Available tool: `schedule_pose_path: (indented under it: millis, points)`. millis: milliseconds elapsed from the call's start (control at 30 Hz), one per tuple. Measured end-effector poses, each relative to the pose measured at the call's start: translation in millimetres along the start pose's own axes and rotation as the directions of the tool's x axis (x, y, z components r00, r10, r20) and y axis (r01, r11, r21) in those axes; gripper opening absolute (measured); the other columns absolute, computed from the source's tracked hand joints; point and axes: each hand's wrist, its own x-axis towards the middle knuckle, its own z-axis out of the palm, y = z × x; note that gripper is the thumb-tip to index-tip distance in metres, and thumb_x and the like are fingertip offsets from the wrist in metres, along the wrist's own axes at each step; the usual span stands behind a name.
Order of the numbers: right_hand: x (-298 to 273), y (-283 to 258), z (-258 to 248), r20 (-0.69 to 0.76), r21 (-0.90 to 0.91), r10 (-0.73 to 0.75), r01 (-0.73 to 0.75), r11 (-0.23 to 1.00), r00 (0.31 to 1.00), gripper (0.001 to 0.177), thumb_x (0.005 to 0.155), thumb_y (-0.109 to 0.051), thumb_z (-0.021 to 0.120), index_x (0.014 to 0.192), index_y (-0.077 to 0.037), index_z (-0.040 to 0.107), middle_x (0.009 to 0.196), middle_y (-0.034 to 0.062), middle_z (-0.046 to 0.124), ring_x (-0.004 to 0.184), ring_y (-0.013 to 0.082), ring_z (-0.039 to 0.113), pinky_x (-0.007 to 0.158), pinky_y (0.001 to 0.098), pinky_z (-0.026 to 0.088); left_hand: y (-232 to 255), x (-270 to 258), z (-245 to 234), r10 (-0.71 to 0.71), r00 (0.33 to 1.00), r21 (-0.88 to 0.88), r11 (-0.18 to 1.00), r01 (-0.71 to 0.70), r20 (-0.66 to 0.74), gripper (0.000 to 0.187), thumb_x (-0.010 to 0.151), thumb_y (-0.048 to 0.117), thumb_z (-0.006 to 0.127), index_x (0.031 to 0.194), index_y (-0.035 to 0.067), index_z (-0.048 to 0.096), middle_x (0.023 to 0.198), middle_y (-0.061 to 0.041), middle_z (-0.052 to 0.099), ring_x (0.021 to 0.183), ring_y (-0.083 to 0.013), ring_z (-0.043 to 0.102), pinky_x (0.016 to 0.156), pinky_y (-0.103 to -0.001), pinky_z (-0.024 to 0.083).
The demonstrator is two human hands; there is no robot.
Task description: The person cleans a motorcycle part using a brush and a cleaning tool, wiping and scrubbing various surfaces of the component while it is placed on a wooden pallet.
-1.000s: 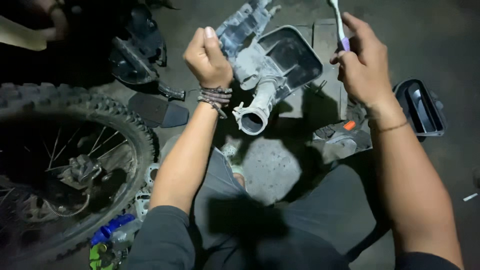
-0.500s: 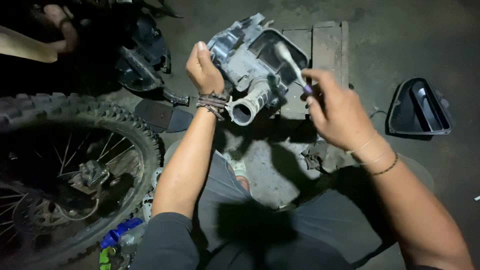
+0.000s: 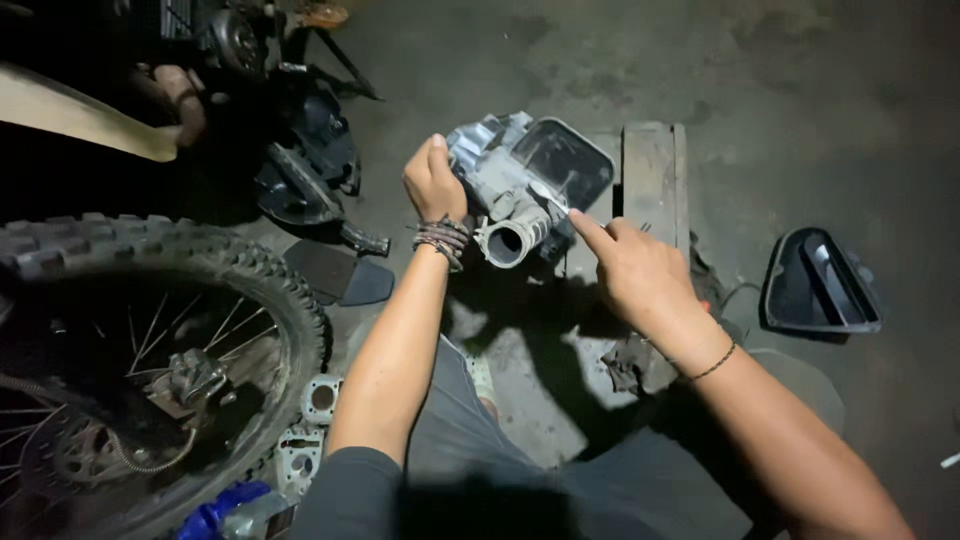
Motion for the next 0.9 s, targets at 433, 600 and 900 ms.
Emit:
schedule_pose_path:
  millis: [433, 600, 900]
  points:
    - [52, 2, 29, -0.244, -0.123, -0.193, 0.167, 0.978, 0.95, 0.054, 0.095, -0.007, 0.049, 0.146, -0.02, 0.057, 0.093, 0.0127, 0.065, 0.065, 0.037, 0.073, 0.054, 0.0553, 0.06, 1, 3, 19, -0.059, 0.998, 0.279, 0.959, 0.051, 0.021, 0.049, 0.1, 0.048, 0.047, 0.067, 0.013, 0.057, 0.064, -0.012, 0.061, 0.073, -0.0406, 0.063, 0.07, -0.043, 0.05]
    - [7, 19, -13, 0.062, -0.078, -0.127, 0.132, 0.988, 0.99, 0.051, 0.098, -0.006, 0.048, 0.146, -0.019, 0.059, 0.099, 0.0198, 0.071, 0.071, 0.0384, 0.077, 0.059, 0.0506, 0.062, -5, 13, 24, 0.021, 0.996, 0.199, 0.979, -0.039, 0.09, 0.048, 0.101, 0.038, 0.049, 0.064, 0.009, 0.054, 0.06, -0.015, 0.056, 0.062, -0.0217, 0.058, 0.061, -0.033, 0.046]
    - [56, 6, 0, -0.022, -0.011, -0.185, 0.185, 0.983, 0.982, 0.051, 0.098, -0.005, 0.048, 0.148, -0.013, 0.058, 0.103, 0.0263, 0.071, 0.076, 0.0429, 0.076, 0.058, 0.0546, 0.061, 14, 11, 15, 0.006, 0.996, 0.254, 0.967, -0.029, 0.093, 0.049, 0.1, 0.044, 0.048, 0.067, 0.009, 0.058, 0.064, -0.017, 0.059, 0.069, -0.042, 0.062, 0.068, -0.044, 0.05]
